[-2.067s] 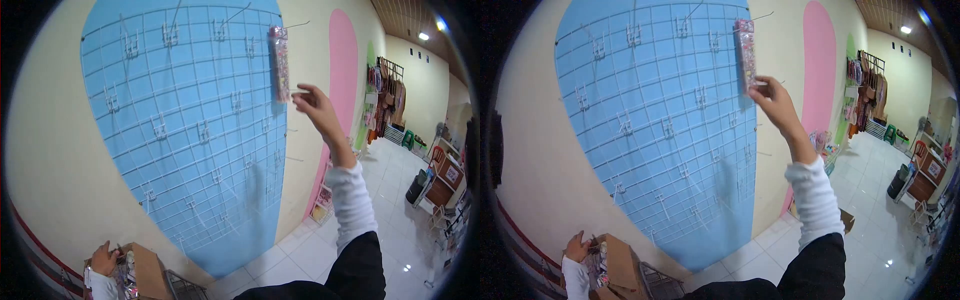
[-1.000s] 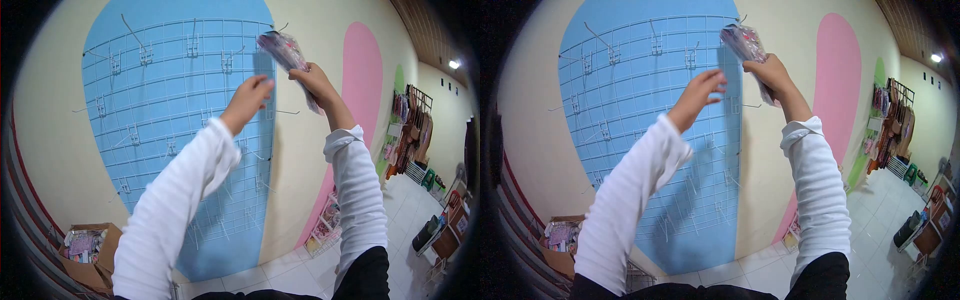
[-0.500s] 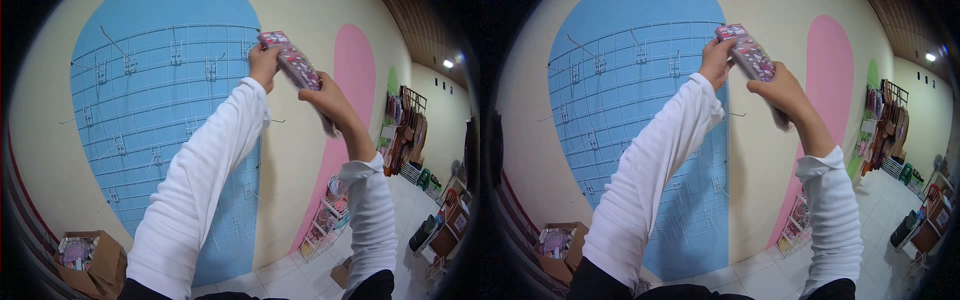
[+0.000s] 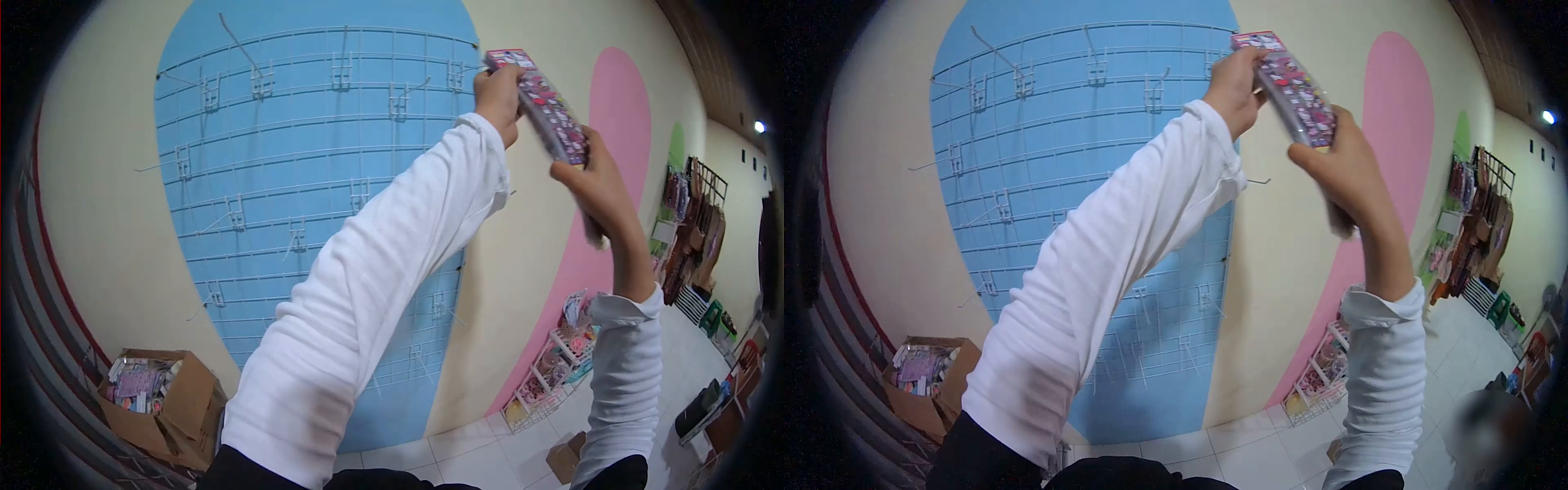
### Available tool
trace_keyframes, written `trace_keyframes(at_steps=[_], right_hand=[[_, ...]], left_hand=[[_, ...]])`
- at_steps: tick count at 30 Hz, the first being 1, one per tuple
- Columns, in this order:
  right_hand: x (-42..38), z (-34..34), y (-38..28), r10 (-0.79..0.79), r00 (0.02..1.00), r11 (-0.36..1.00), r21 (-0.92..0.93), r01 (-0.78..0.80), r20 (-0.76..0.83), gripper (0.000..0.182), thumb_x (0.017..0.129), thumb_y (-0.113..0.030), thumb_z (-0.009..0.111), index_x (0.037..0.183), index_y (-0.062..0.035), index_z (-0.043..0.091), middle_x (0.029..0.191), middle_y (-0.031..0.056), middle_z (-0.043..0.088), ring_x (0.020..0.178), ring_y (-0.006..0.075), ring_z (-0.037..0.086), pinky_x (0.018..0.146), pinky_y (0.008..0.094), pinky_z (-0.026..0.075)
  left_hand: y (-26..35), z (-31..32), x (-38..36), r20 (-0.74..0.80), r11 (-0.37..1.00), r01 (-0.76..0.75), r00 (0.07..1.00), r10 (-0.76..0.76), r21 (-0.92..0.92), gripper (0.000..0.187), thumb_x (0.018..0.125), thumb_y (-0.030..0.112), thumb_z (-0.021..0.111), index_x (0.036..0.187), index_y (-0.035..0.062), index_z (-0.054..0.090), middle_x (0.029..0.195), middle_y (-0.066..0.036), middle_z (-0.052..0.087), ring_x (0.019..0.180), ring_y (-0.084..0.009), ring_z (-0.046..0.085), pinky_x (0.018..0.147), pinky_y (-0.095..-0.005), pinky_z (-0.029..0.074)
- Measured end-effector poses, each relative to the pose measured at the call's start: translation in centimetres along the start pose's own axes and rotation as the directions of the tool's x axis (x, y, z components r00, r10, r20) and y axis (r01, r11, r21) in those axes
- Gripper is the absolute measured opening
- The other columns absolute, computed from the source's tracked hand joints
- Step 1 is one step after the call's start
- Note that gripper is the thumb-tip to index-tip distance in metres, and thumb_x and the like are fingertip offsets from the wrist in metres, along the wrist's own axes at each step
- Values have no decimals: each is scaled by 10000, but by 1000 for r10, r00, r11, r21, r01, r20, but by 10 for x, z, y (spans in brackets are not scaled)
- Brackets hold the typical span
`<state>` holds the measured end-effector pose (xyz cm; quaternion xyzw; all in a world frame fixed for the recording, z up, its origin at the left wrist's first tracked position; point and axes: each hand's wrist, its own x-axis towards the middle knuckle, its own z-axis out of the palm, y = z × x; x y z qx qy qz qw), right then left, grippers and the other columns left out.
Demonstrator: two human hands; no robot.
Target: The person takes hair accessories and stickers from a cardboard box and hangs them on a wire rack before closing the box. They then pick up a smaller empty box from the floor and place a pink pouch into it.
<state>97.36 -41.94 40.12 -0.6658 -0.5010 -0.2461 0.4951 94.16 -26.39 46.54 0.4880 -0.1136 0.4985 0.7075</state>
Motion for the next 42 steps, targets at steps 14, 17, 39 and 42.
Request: trace_keyframes(at_steps=[14,17,39,42], right_hand=[[-66,-13,7,-187,945,974,-173,144,-268,741,590,-175,650,1225,60,350,1073,224,516,986,305,529,868,355,403],[-122,-8,3,0,993,1000,0,0,-118,736,583,-145,647,1223,56,344,1089,189,503,1016,268,498,892,342,382],[-264,257,-243,-571,605,709,705,22,555,685,609,-117,627,1258,-71,412,963,174,479,821,321,490,763,363,421],[-272,302,-322,-605,549,716,696,57,577,655,604,-122,615,1235,-107,440,939,155,488,790,309,511,722,357,434]], left_hand=[[19,46,-75,196,940,-341,922,334,2,226,853,152,514,999,24,398,915,-109,538,769,-165,529,696,-293,441],[13,20,-127,335,966,-94,926,174,-241,282,816,132,561,1032,34,409,920,-77,533,793,-132,541,679,-253,462],[281,-361,-405,-493,845,110,848,195,523,326,842,218,482,1094,12,502,957,-62,580,872,-155,564,730,-284,441],[367,-416,-450,-567,794,312,822,49,522,302,840,193,533,1077,5,532,991,-62,608,889,-155,590,696,-260,481]])
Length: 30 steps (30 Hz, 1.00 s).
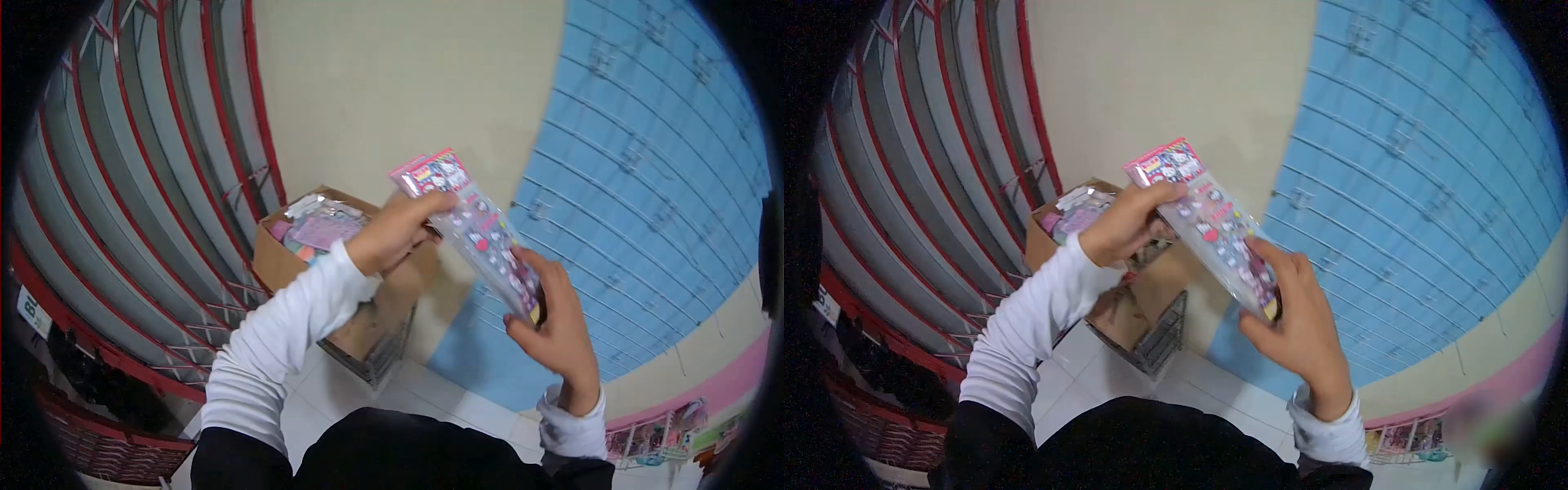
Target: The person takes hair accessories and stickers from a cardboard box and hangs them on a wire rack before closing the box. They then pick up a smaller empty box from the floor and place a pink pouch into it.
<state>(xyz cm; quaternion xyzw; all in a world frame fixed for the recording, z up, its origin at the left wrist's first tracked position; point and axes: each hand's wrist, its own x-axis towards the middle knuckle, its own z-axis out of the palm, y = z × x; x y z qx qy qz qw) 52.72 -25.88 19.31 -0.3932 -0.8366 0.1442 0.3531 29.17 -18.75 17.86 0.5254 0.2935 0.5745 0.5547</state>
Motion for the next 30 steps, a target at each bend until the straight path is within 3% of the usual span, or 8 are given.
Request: trace_keyframes(at_steps=[9,12,14,17,19,25,28,30], right_hand=[[155,162,12,-110,979,993,57,101,170,586,638,-159,648,1189,-178,449,951,154,502,827,319,551,716,383,457],[173,201,30,-84,959,995,71,67,270,568,652,-185,654,1186,-182,462,948,153,506,845,331,556,722,394,463],[179,235,42,-98,950,995,38,91,297,553,659,-203,656,1181,-189,473,962,156,511,855,337,558,731,388,467],[180,263,49,-46,915,999,12,44,401,538,680,-302,664,1186,-219,499,1053,160,519,947,351,539,780,399,464],[177,276,49,-10,802,961,-216,173,597,555,690,-373,662,1201,-232,497,1129,169,508,1030,359,497,822,428,445],[173,283,52,-23,779,975,-159,156,626,550,751,-376,613,1236,-162,466,1217,191,453,1113,387,422,913,459,380],[147,291,50,-60,751,978,-114,177,657,527,795,-343,560,1258,-127,434,1281,199,406,1175,400,372,932,505,352],[142,285,36,-26,705,978,-127,164,709,534,844,-349,481,1317,-134,357,1370,212,295,1264,425,255,981,584,256]], left_hand=[[9,-215,19,-271,987,31,960,-75,-160,236,788,141,630,968,4,563,848,-58,596,739,-119,588,623,-220,486],[-14,-247,18,-568,995,62,823,-3,85,309,762,152,668,996,-6,544,807,-66,585,662,-90,557,519,-205,437],[-33,-294,9,-530,956,201,846,-58,215,326,755,176,676,987,-13,547,824,-68,582,686,-87,560,523,-204,439],[-33,-322,-4,-528,730,459,834,-157,507,402,708,224,697,982,-34,556,894,-116,588,823,-170,578,648,-277,475],[-33,-326,-14,-292,14,291,955,54,957,437,678,230,683,1006,-32,561,955,-171,588,924,-288,551,803,-365,443],[-55,-314,-9,90,33,-97,982,166,995,543,793,310,582,1244,40,444,1244,-212,438,1192,-395,350,1006,-429,274],[-65,-303,-16,-88,-188,7,902,-423,982,645,842,507,444,1359,148,301,1427,-180,200,1326,-393,110,1050,-537,102],[-59,-297,-21,-111,-233,-1,877,-468,973,668,844,532,419,1375,163,255,1439,-173,162,1329,-392,97,1052,-538,93]])
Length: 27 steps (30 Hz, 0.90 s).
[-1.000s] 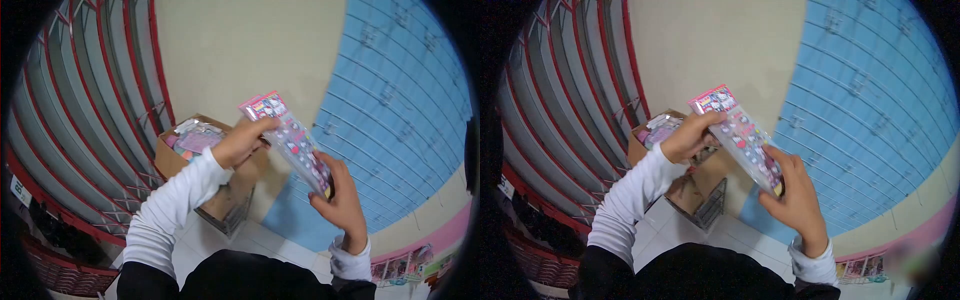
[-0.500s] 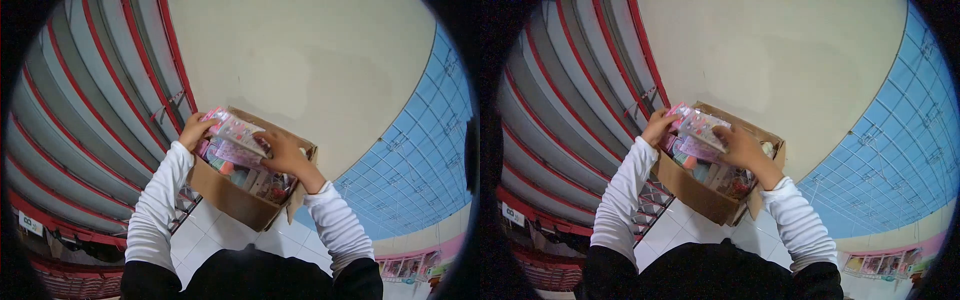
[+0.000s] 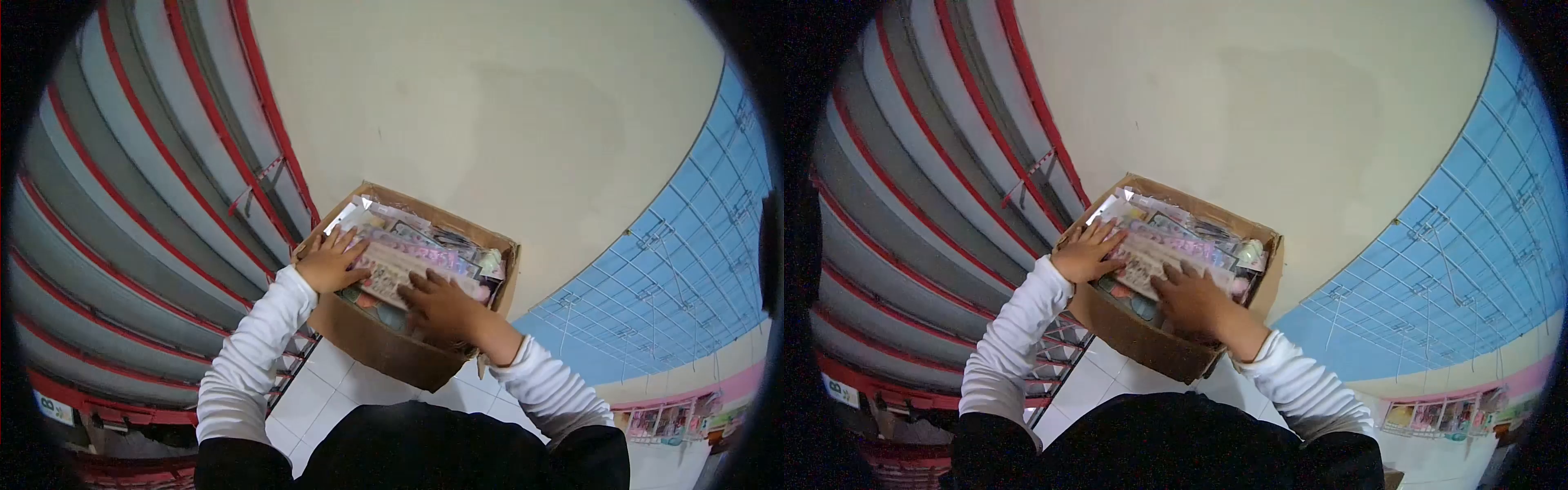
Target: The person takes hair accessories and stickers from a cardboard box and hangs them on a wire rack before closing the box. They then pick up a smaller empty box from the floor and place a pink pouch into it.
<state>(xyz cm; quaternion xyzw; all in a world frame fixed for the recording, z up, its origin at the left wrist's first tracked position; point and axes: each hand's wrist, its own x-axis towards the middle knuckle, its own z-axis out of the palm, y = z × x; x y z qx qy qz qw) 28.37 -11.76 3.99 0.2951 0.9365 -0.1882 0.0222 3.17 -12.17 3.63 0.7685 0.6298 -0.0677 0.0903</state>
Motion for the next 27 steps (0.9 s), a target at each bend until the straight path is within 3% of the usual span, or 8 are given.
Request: trace_keyframes(at_steps=[5,8,11,15,17,20,24,27], right_hand=[[-1,15,-8,55,998,995,-81,-52,42,566,896,-479,307,1361,-156,303,1442,160,169,1319,398,136,1035,579,127],[5,26,8,-165,985,961,-218,172,48,539,896,-439,332,1349,-149,319,1433,158,195,1310,411,144,1012,588,184],[-15,-7,9,-192,977,980,-76,186,-88,537,872,-377,412,1330,-108,336,1381,169,285,1278,394,224,995,556,260],[-102,-75,-6,-66,878,927,296,229,-474,453,840,-173,545,1248,-43,397,1309,205,350,1233,354,319,1001,402,315],[-166,-114,-11,-117,769,896,267,355,-629,414,815,-143,566,1196,-27,454,1227,180,453,1128,335,444,957,361,369],[-261,-159,-31,123,614,971,223,90,-780,326,810,-122,591,1116,-27,530,1055,136,568,950,255,574,793,330,477],[-383,-213,-16,163,112,952,127,-280,-980,206,791,-159,645,959,-42,628,855,65,650,754,147,617,630,259,496],[-455,-272,18,182,-129,944,210,-255,-975,266,772,-172,671,970,-4,612,789,64,620,718,117,595,583,240,491]], left_hand=[[-6,7,7,147,999,45,988,-49,28,746,829,629,304,1405,173,173,1466,-135,83,1345,-360,34,1047,-557,45],[-7,4,7,172,995,42,983,-56,86,756,828,625,290,1411,166,145,1474,-107,65,1349,-338,42,1056,-540,16],[-1,-13,-3,-70,996,-73,995,77,61,682,813,580,389,1301,103,381,1347,-185,352,1256,-358,298,1049,-514,132],[36,-35,-22,-462,973,-231,860,215,22,557,745,255,616,1229,45,437,1281,-226,389,1174,-417,374,1020,-505,223],[61,-43,-35,-518,951,-305,821,240,-43,520,758,193,593,1225,35,427,1308,-212,354,1218,-400,311,1024,-504,212],[91,-42,-39,-638,885,-442,726,256,-149,462,806,192,541,1222,20,441,1310,-189,370,1235,-379,297,1026,-479,213],[134,-47,-49,-728,765,-605,624,283,-220,527,807,245,554,1265,23,418,1315,-173,388,1245,-355,305,1057,-442,168],[175,-58,-65,-775,721,-645,582,246,-255,479,807,244,564,1218,19,465,1256,-171,457,1210,-350,352,1042,-454,189]])
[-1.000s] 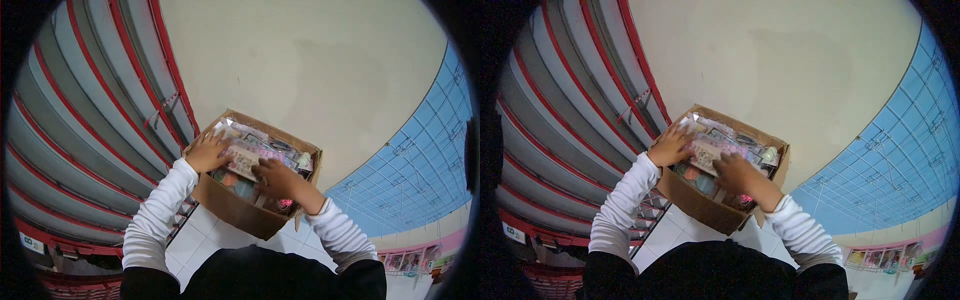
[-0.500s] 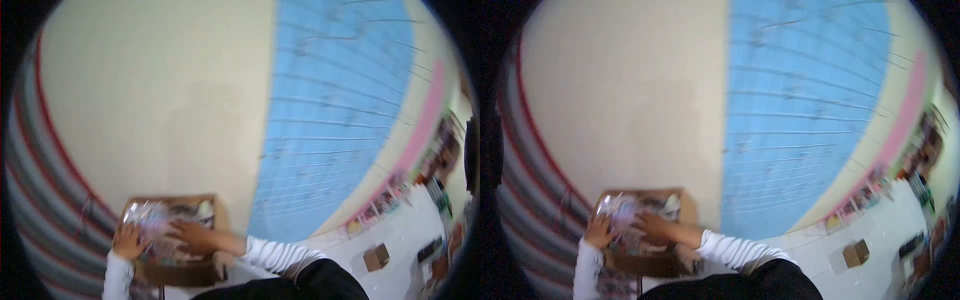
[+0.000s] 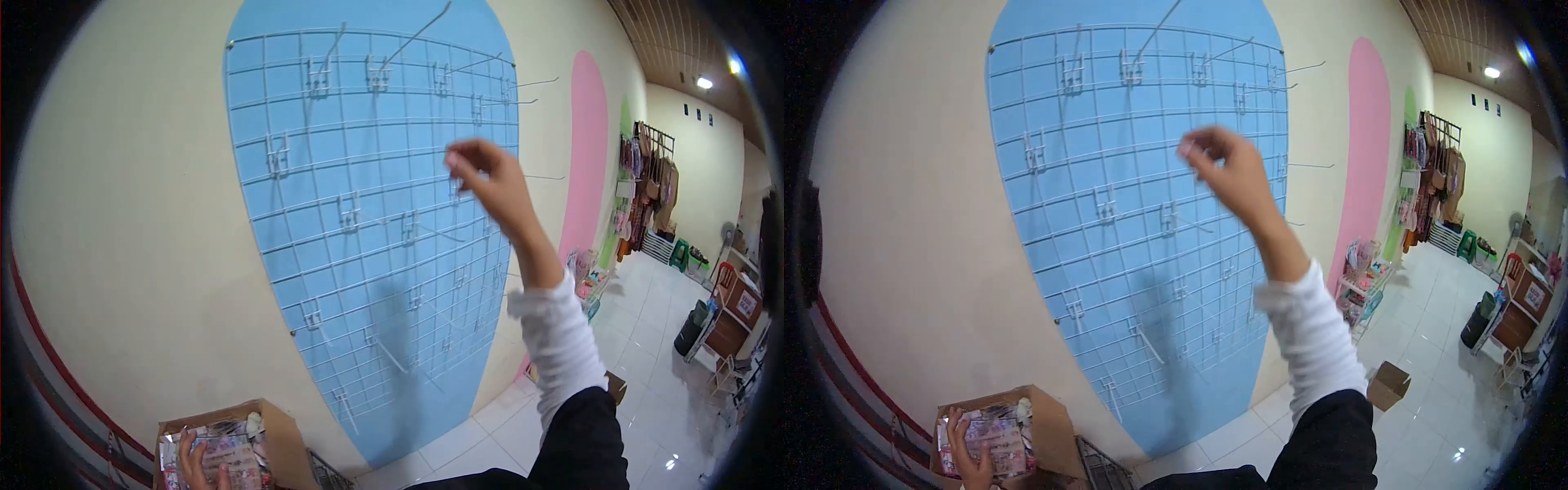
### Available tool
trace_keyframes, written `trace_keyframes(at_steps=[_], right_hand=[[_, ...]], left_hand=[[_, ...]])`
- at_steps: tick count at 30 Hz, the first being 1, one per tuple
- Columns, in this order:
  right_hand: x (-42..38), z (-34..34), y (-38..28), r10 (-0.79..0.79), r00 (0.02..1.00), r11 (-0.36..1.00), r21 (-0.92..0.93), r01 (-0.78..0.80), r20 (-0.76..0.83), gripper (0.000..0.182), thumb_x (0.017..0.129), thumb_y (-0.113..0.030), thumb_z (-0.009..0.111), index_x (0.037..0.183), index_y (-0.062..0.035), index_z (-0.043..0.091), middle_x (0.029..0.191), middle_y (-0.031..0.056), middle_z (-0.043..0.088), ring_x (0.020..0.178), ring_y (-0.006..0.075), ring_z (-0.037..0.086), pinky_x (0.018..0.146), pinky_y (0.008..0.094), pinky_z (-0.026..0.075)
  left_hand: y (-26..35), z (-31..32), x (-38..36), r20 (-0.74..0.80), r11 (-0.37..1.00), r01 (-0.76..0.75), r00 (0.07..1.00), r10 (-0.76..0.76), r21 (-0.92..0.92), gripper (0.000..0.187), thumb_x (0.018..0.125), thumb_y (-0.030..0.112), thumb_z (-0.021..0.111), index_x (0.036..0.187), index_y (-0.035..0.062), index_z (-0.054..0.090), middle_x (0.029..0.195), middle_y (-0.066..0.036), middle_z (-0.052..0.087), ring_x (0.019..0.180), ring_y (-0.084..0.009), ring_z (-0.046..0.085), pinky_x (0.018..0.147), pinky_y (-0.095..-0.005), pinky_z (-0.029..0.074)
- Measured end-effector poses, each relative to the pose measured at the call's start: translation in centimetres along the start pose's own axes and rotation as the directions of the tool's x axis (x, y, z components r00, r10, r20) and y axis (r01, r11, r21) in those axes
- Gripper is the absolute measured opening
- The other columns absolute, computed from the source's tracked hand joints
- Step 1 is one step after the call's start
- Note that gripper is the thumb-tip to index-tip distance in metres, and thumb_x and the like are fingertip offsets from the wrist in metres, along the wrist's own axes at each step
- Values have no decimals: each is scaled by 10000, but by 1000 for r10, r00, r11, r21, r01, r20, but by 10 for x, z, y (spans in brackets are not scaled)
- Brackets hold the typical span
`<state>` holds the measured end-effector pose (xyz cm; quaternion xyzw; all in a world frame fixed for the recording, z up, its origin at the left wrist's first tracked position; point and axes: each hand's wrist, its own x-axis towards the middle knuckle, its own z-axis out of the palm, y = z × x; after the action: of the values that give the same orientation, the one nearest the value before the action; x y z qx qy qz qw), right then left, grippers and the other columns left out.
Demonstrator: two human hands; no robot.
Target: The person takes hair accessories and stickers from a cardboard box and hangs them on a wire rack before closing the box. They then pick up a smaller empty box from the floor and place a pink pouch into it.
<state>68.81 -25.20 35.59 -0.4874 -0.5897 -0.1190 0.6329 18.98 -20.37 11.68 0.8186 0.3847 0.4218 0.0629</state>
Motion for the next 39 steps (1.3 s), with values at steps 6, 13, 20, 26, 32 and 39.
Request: trace_keyframes(at_steps=[6,13,20,26,32,39], right_hand=[[130,-46,71,-63,941,997,24,75,-332,435,730,-223,703,1072,3,558,873,110,619,742,156,610,589,270,513],[207,-50,96,-343,907,898,-370,239,-246,297,733,-248,673,975,-83,626,850,126,649,714,275,627,661,348,492],[221,-48,94,-457,828,873,-343,347,-325,154,790,-201,600,831,-72,671,751,128,646,707,284,624,648,350,482],[231,-41,101,-603,739,796,-284,535,-301,162,813,-209,575,807,-73,664,721,106,642,657,274,610,611,359,470],[222,-28,93,-602,773,775,-378,506,-201,162,824,-196,564,814,-65,657,737,128,638,682,305,604,613,373,468],[208,-26,99,-583,800,783,-362,507,-141,160,824,-187,567,836,-54,655,767,149,633,702,324,605,624,378,473]], left_hand=[[80,42,3,-223,988,-68,970,98,136,362,841,185,530,1155,7,498,1215,-168,489,1157,-362,406,989,-464,274],[118,79,-29,-196,909,-94,963,187,406,352,826,114,547,1146,-19,481,1202,-225,460,1129,-398,417,958,-468,313],[164,82,-59,-397,936,165,918,-30,310,383,819,156,590,1124,-50,481,1167,-238,462,1085,-385,442,933,-454,337],[177,79,-63,-411,918,199,911,-45,342,430,820,202,606,1148,-42,471,1199,-237,437,1102,-380,430,944,-436,331],[190,88,-58,-394,925,205,917,-67,320,409,816,178,590,1149,-32,480,1202,-222,443,1112,-369,430,951,-437,322],[183,96,-69,-423,921,318,883,-202,223,400,767,63,538,1157,46,449,1241,-187,381,1188,-353,372,981,-455,301]])
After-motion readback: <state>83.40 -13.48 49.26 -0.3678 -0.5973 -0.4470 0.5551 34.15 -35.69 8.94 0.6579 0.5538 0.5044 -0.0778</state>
